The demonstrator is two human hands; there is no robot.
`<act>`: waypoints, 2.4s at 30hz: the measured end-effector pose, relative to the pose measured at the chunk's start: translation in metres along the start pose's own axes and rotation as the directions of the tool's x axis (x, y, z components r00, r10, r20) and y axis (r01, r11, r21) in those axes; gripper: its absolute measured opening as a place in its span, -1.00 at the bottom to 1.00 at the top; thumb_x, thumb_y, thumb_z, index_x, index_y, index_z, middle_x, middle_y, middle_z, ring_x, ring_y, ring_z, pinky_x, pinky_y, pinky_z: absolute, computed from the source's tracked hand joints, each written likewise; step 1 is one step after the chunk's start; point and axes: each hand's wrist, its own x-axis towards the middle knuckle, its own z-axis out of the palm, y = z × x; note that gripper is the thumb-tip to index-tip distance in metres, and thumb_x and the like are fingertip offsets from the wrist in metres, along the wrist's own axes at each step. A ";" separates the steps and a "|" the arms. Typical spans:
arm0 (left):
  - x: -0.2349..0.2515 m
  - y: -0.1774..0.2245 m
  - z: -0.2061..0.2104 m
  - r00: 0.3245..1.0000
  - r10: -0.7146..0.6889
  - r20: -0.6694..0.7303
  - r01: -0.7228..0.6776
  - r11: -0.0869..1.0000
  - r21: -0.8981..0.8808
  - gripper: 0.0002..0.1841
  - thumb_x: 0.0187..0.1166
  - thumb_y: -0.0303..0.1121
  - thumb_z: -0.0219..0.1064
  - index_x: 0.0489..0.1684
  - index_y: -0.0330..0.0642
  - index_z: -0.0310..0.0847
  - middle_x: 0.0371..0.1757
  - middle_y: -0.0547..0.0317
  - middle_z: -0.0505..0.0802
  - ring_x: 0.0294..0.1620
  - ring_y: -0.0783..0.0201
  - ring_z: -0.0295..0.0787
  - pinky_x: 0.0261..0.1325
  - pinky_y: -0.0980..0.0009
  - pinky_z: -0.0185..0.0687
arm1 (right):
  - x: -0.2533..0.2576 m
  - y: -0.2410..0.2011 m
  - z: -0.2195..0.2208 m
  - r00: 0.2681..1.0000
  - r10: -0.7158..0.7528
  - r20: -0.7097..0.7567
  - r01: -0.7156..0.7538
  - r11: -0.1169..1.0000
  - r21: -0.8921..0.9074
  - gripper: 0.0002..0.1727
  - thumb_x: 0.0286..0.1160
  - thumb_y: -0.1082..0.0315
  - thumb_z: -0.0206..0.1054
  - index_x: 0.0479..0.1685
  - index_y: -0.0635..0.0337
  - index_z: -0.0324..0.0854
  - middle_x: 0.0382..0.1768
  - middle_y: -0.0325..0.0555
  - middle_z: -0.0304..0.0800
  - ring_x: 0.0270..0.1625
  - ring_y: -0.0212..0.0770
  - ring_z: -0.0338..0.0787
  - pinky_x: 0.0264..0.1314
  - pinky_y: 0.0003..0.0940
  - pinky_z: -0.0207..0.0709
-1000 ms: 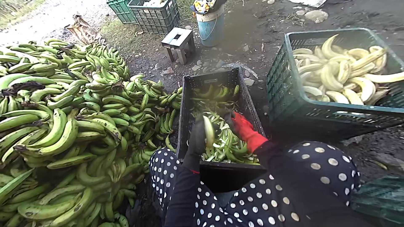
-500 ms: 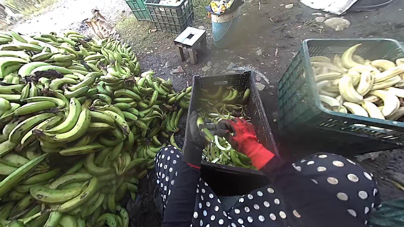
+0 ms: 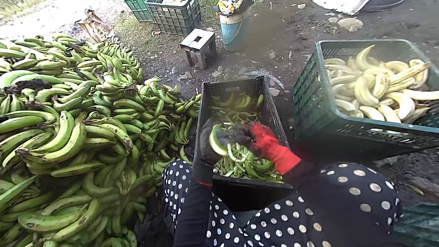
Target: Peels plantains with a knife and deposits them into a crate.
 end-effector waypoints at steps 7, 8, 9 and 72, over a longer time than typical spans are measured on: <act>-0.004 0.009 -0.004 0.997 0.079 -0.022 -0.067 0.942 0.328 -0.62 0.80 -0.13 -0.07 0.28 -0.13 0.54 -0.17 0.13 0.78 -0.23 0.33 0.75 -0.10 0.32 0.76 | 0.000 -0.013 0.002 0.992 -0.049 0.117 0.054 0.998 -0.034 -0.27 0.49 -0.44 0.05 0.49 -0.29 0.64 0.32 0.09 0.73 0.44 0.20 0.62 0.42 0.39 0.33; -0.003 0.006 -0.007 0.991 0.131 -0.011 -0.114 0.900 0.421 -0.56 0.81 -0.09 -0.09 0.41 -0.15 0.49 -0.04 0.10 0.79 -0.11 0.32 0.75 0.03 0.28 0.74 | 0.001 -0.016 0.003 0.992 0.022 0.128 -0.021 1.000 -0.005 -0.31 0.53 -0.40 0.09 0.48 -0.26 0.64 0.34 0.11 0.71 0.45 0.20 0.62 0.43 0.38 0.33; 0.000 0.002 -0.011 0.983 0.183 -0.003 -0.156 0.851 0.501 -0.50 0.79 -0.06 -0.10 0.50 -0.17 0.43 0.06 0.07 0.78 -0.02 0.31 0.75 0.11 0.26 0.73 | 0.003 -0.019 0.005 0.984 0.108 0.144 -0.114 0.993 0.034 -0.37 0.59 -0.30 0.14 0.50 -0.20 0.62 0.38 0.16 0.68 0.50 0.22 0.58 0.48 0.39 0.30; 0.038 -0.164 0.027 0.836 -0.467 -0.289 0.064 -0.440 0.896 -0.38 0.77 0.08 0.10 0.64 -0.16 0.37 0.49 -0.22 0.66 0.54 -0.17 0.57 0.53 -0.19 0.45 | -0.168 0.087 -0.144 0.368 0.707 -0.604 0.623 0.294 0.724 -0.23 0.78 -0.31 -0.55 0.31 -0.02 0.46 -0.29 -0.16 0.80 -0.37 -0.13 0.82 -0.32 -0.01 0.82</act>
